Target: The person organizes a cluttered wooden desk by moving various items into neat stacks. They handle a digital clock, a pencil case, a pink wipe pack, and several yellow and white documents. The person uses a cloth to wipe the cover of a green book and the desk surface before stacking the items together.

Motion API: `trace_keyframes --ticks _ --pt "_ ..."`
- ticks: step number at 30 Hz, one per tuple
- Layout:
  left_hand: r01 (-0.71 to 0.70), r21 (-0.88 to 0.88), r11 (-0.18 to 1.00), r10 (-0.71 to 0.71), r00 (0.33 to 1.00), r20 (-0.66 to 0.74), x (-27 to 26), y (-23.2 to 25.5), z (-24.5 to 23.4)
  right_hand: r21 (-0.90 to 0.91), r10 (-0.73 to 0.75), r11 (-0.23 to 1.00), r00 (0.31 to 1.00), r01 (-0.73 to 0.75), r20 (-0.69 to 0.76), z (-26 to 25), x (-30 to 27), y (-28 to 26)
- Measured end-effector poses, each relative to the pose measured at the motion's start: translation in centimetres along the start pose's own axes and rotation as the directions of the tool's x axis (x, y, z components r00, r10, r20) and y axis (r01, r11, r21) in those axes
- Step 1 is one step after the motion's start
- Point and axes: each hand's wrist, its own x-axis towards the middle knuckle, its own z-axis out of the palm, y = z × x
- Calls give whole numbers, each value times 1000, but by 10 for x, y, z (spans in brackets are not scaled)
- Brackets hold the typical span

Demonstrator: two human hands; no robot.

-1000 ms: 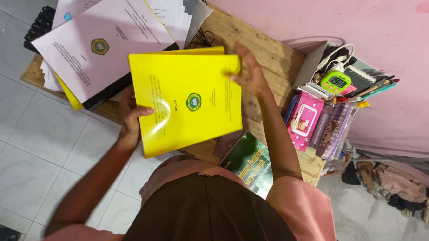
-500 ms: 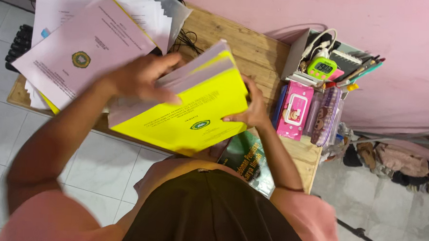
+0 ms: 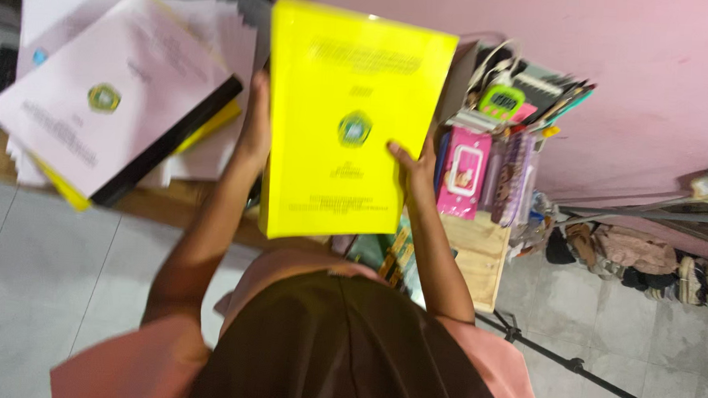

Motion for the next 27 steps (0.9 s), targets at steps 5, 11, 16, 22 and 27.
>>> trace_keyframes --ticks 5,11,16,22,27 --pt "159 438 885 -117 986 -122 39 1 7 128 250 962 968 -243 -38 2 -1 15" --pt "93 327 940 -77 995 -62 64 -92 -16 -49 287 952 937 -302 -198 -38 -1 58" --pt "99 328 940 -104 995 -3 78 -132 -26 -75 264 955 937 -287 -227 -69 11 101" --pt "-106 881 461 -12 992 126 76 -160 -30 4 308 949 925 -315 -222 -65 9 117" --pt "63 695 716 -78 997 -10 29 -182 -84 -131 75 985 959 -114 -272 -35 -32 93"
